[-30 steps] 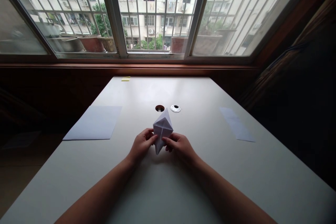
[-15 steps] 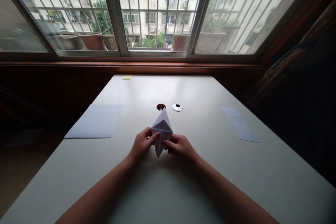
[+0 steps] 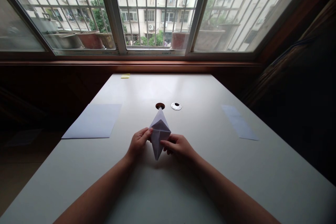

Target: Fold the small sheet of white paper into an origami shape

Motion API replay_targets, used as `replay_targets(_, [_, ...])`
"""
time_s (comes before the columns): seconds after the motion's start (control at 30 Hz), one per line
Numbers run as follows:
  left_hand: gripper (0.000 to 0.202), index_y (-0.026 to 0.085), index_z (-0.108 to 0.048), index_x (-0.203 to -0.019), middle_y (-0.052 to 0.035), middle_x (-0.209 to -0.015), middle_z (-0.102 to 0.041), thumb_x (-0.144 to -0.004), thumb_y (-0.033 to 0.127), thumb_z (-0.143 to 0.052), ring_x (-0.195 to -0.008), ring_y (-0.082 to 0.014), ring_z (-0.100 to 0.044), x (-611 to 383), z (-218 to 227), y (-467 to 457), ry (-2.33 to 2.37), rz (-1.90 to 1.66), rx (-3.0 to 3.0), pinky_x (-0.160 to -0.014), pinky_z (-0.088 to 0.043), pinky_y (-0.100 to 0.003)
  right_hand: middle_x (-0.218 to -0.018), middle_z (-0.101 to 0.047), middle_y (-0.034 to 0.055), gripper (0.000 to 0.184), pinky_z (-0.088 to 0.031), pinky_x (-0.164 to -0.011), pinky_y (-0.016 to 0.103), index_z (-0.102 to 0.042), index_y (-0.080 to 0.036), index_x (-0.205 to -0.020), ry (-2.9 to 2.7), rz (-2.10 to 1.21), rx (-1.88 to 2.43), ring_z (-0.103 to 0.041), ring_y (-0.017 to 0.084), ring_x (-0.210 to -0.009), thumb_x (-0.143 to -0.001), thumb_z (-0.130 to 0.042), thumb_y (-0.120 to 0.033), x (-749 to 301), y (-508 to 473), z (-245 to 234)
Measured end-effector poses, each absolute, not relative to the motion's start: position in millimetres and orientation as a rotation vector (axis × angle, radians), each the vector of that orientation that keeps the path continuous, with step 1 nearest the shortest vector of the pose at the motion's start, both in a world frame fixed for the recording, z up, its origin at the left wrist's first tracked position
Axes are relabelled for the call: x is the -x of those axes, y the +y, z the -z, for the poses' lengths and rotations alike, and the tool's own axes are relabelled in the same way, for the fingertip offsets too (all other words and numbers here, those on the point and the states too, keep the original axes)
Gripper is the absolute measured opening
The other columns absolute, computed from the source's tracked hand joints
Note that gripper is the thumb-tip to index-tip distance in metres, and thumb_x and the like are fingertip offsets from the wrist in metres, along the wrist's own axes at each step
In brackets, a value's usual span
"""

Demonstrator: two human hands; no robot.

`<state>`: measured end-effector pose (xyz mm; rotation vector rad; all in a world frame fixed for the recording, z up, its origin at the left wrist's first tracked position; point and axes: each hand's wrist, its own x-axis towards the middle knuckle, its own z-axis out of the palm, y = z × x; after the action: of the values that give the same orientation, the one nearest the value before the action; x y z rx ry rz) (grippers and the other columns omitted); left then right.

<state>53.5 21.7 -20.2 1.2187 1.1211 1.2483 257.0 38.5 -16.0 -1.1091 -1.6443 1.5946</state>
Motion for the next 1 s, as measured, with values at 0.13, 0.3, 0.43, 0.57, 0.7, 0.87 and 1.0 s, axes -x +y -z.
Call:
replay_targets(0.13, [0.040,0.015,-0.056,-0.069,-0.0006,-0.065,-0.052,-0.091,0.049,-0.055,-0.064,-0.0141,-0.051,-53.3,21.4,21.9,1.088,-1.248,-1.210,-0.063,-0.044,-0.026,-0.067,-0.068,0.0039,0.042,-0.045,-0.053,0.024,-0.071,-0.014,-0.082,-1.622,-1.609,1.107,-0.060,0.013,-0.055,-0.077,-0.072,-0.056,-257.4,38.7,18.2])
replay_targets(0.3, [0.043,0.015,-0.055,-0.071,-0.0013,-0.067,-0.053,-0.092,0.052,-0.051,-0.064,-0.0147,-0.052,-55.1,22.9,22.6,1.068,-1.276,-1.170,-0.063,-0.045,-0.027,-0.066,-0.067,0.0034,0.042,-0.045,-0.053,0.023,-0.071,-0.014,-0.081,-1.598,-1.631,1.095,-0.059,0.012,-0.055,-0.076,-0.073,-0.055,-258.5,39.3,19.8])
replay_targets(0.43, [0.045,0.016,-0.053,-0.072,-0.0014,-0.067,-0.052,-0.092,0.055,-0.049,-0.063,-0.0149,-0.052,-56.0,22.6,22.8,1.049,-1.281,-1.162,-0.061,-0.045,-0.027,-0.065,-0.067,0.0035,0.043,-0.045,-0.053,0.024,-0.071,-0.013,-0.082,-1.590,-1.625,1.089,-0.059,0.012,-0.055,-0.076,-0.073,-0.056,-259.2,39.2,20.5])
replay_targets(0.57, [0.049,0.015,-0.056,-0.070,-0.0012,-0.063,-0.054,-0.094,0.056,-0.045,-0.059,-0.0136,-0.051,-53.4,22.7,22.2,1.094,-1.237,-1.248,-0.058,-0.042,-0.026,-0.066,-0.067,0.0033,0.042,-0.045,-0.053,0.024,-0.071,-0.014,-0.082,-1.552,-1.625,1.089,-0.059,0.012,-0.055,-0.076,-0.073,-0.055,-258.2,38.8,19.1])
replay_targets(0.7, [0.038,0.014,-0.066,-0.079,-0.0007,-0.063,-0.059,-0.084,0.051,-0.067,-0.058,-0.0126,-0.052,-51.9,18.3,20.3,1.166,-1.004,-1.449,-0.055,-0.039,-0.023,-0.065,-0.067,0.0029,0.039,-0.045,-0.053,0.024,-0.069,-0.014,-0.080,-1.490,-1.617,1.083,-0.059,0.013,-0.055,-0.077,-0.073,-0.053,-257.6,38.9,16.8])
replay_targets(0.87, [0.038,0.012,-0.073,-0.087,-0.0050,-0.072,-0.067,-0.083,0.050,-0.069,-0.061,-0.0146,-0.056,-52.5,14.6,19.0,1.152,-0.854,-1.505,-0.056,-0.040,-0.023,-0.064,-0.066,0.0027,0.039,-0.044,-0.053,0.025,-0.067,-0.014,-0.077,-1.462,-1.599,1.073,-0.058,0.012,-0.054,-0.077,-0.074,-0.052,-258.5,39.2,16.8])
replay_targets(1.0, [0.039,0.012,-0.072,-0.086,-0.0047,-0.069,-0.065,-0.085,0.050,-0.066,-0.060,-0.0150,-0.057,-52.1,17.3,19.8,1.082,-0.861,-1.430,-0.055,-0.042,-0.024,-0.064,-0.065,0.0022,0.038,-0.044,-0.053,0.024,-0.068,-0.014,-0.078,-1.456,-1.598,1.075,-0.058,0.012,-0.053,-0.078,-0.073,-0.051,-258.2,38.8,16.8])
